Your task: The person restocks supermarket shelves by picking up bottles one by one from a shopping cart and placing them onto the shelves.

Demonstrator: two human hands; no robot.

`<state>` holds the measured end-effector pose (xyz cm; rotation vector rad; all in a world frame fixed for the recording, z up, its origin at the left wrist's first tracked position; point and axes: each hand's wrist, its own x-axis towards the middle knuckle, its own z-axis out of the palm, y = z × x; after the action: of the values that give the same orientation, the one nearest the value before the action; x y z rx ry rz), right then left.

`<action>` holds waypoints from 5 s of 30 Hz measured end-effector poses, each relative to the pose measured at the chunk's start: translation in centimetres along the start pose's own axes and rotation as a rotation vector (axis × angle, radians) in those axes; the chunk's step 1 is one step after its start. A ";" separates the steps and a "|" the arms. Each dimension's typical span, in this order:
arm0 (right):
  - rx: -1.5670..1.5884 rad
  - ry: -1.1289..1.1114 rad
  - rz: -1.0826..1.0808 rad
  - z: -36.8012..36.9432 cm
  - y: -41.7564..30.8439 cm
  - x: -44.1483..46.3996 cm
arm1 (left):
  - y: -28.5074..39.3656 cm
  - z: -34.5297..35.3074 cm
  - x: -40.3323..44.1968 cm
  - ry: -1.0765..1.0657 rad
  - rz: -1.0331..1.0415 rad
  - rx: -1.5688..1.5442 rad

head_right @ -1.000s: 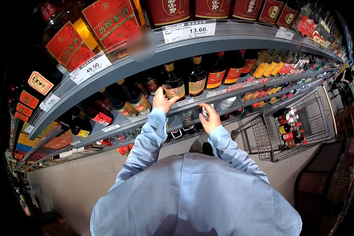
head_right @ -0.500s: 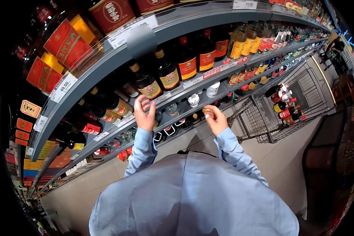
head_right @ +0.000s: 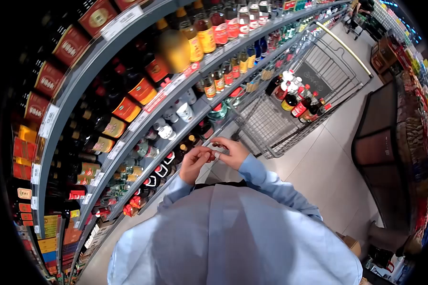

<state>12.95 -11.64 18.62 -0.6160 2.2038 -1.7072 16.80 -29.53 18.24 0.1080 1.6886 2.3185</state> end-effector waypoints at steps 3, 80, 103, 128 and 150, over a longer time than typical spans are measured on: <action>-0.071 -0.044 0.053 -4.6 0.0 -1.4 | -1.7 3.8 2.2 0.019 -0.044 -0.014; 0.878 -0.615 0.297 -35.5 6.3 15.7 | -2.8 23.9 24.8 0.458 -0.027 0.001; 0.751 -0.814 0.133 2.6 -12.1 2.3 | 2.2 11.2 -14.3 0.746 0.172 -0.001; 0.716 -1.070 -0.623 29.3 -31.2 9.6 | 20.1 -9.2 -32.4 1.346 0.413 1.030; 0.485 -0.159 -1.251 46.7 -52.9 16.9 | 43.0 -33.4 -38.1 1.125 0.953 1.408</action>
<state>28.54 -70.43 58.19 -2.1249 1.1270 -2.3985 38.67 -82.44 51.97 -0.2299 4.2178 0.7548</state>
